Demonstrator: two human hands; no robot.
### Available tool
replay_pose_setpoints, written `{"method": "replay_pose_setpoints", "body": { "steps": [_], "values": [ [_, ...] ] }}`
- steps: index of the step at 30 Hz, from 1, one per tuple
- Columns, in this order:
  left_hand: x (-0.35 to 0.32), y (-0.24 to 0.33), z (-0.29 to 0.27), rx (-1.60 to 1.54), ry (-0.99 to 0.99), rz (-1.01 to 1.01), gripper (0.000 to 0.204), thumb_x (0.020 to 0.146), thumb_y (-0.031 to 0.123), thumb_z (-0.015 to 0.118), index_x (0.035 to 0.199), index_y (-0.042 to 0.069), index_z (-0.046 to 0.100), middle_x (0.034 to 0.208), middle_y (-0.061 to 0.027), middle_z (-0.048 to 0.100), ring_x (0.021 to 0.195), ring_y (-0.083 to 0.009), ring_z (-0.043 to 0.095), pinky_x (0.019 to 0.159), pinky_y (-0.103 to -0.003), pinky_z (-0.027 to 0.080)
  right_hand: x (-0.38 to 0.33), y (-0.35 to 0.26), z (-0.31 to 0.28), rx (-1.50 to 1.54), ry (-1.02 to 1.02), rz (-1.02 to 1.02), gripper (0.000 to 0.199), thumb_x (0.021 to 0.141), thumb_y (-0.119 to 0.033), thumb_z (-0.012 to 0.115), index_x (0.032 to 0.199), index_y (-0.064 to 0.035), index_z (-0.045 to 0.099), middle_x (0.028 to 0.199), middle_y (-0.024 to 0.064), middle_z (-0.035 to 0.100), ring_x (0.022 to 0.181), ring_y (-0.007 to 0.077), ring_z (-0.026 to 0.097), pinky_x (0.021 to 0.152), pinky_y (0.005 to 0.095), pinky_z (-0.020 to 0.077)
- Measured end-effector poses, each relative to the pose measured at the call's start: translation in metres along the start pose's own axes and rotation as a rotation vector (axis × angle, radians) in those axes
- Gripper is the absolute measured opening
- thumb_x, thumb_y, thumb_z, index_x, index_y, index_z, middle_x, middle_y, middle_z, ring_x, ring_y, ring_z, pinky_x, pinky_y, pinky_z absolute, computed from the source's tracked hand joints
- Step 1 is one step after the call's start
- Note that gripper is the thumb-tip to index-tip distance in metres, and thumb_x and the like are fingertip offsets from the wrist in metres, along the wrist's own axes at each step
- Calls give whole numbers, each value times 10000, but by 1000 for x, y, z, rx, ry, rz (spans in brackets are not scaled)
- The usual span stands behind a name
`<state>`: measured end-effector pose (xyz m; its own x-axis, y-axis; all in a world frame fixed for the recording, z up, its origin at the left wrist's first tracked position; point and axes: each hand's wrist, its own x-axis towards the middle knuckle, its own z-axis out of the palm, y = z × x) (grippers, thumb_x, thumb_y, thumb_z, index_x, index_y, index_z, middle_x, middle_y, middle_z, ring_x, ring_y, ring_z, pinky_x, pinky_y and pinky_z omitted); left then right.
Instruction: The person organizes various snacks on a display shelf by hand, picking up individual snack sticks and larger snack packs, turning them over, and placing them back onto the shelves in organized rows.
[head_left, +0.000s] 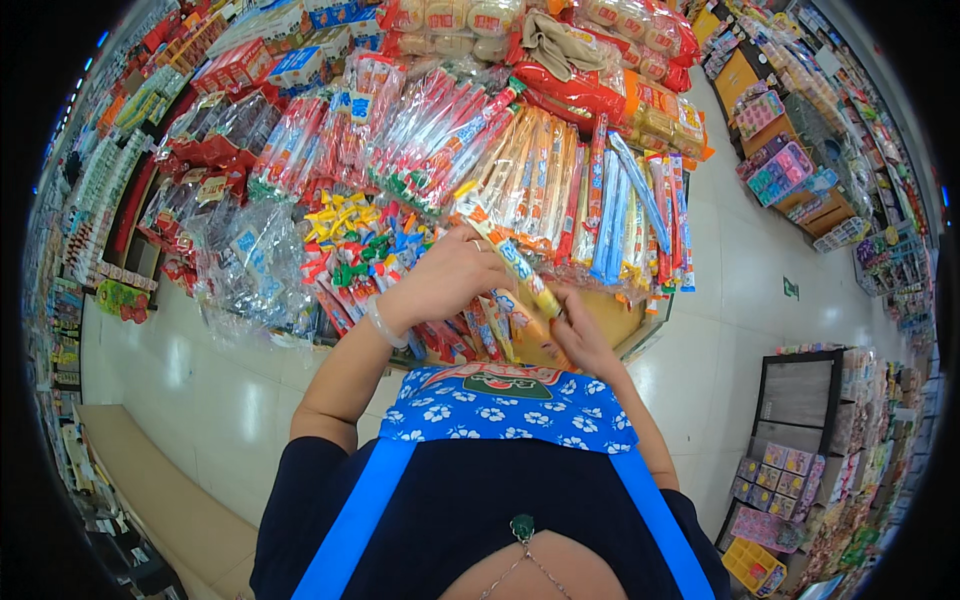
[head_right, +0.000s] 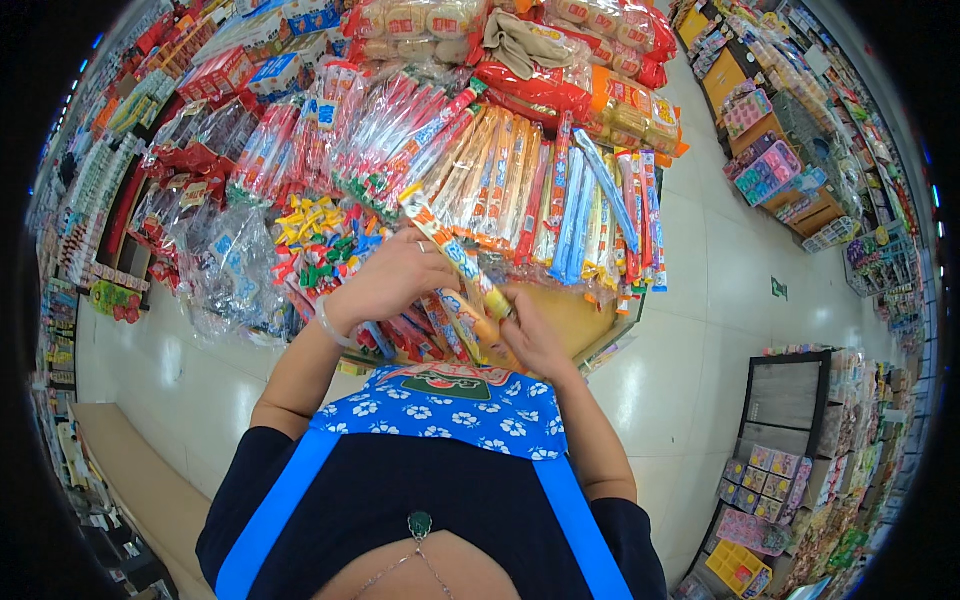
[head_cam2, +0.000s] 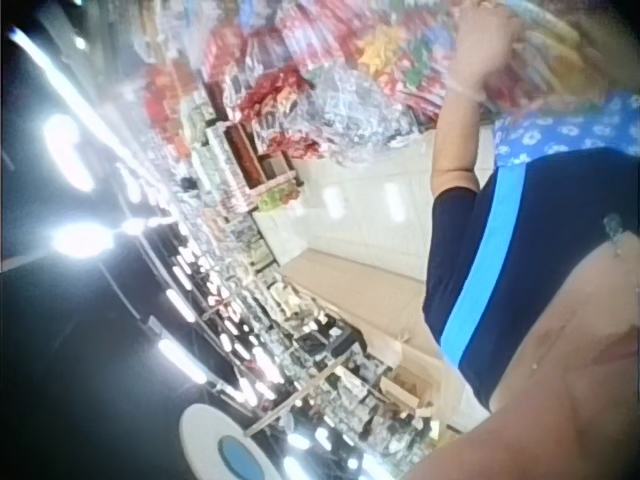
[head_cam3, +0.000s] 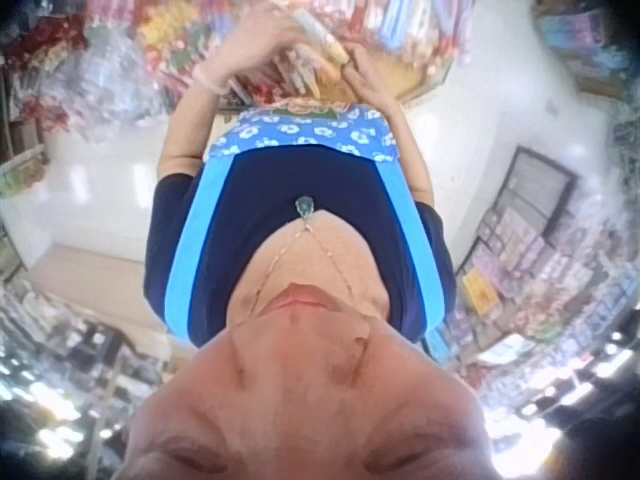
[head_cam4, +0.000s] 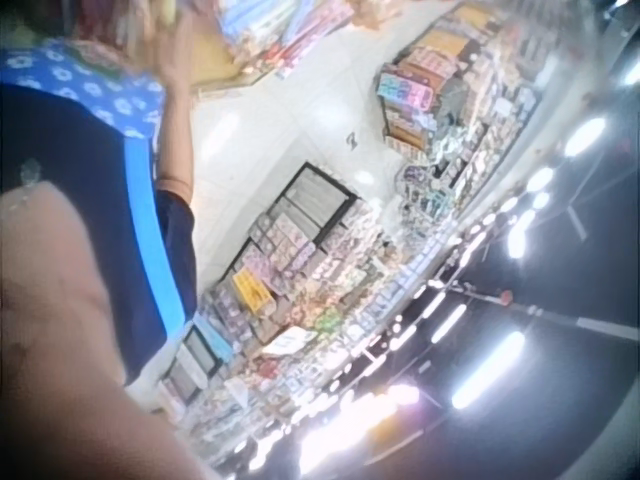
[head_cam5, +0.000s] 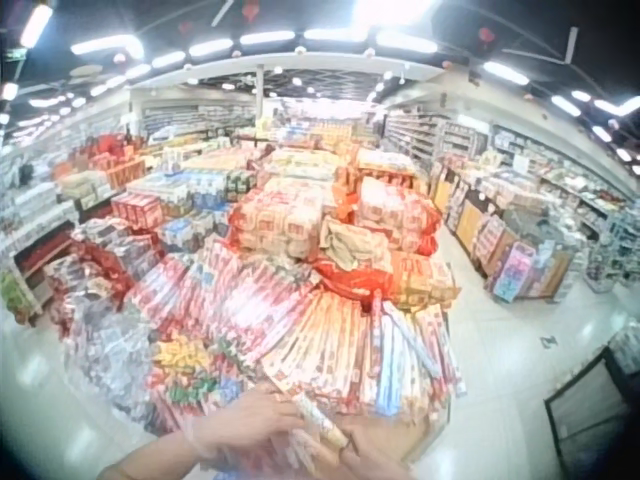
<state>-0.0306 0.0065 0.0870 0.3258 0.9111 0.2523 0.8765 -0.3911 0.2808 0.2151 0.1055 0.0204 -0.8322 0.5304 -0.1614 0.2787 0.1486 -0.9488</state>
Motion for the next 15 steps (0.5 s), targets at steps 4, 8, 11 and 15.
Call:
{"method": "replay_pose_setpoints", "body": {
  "steps": [4, 8, 11, 15],
  "values": [
    [4, -2, -16, 23, 82, 8, 212, 759, 72, 588, 913, 154, 709, 898, 7, 679, 977, -175, 608, 1022, -421, 356, -7, 13, 23, 414, -40, 47, 399, 948, -99, 516, 1313, -3, 386, 1135, 96, 546, 999, 121, 554, 851, 273, 473],
    [10, 5, -21, 66, 201, -116, 273, 740, 71, 645, 995, 152, 703, 1016, -16, 655, 1070, -209, 567, 1089, -468, 307, -10, 3, 24, 547, -159, 60, 450, 949, -127, 583, 1326, -15, 364, 1149, 99, 541, 952, 128, 576, 828, 273, 501],
    [12, 20, 2, 71, 557, -442, 555, 727, 71, 750, 1256, 108, 585, 1304, -114, 519, 1195, -286, 500, 1108, -442, 302, 0, -4, 16, 773, -159, -36, 496, 925, -121, 639, 1322, -21, 358, 1025, 90, 579, 753, 123, 592, 635, 278, 507],
    [1, -2, 83, -1532, 942, -463, 585, 917, 149, 664, 1389, 0, 351, 1338, -154, 505, 1274, -308, 470, 1117, -449, 340, 15, -38, 25, 814, -148, 65, 522, 916, -138, 661, 1327, -47, 352, 946, 79, 583, 702, 151, 594, 600, 301, 495]
  ]
}}
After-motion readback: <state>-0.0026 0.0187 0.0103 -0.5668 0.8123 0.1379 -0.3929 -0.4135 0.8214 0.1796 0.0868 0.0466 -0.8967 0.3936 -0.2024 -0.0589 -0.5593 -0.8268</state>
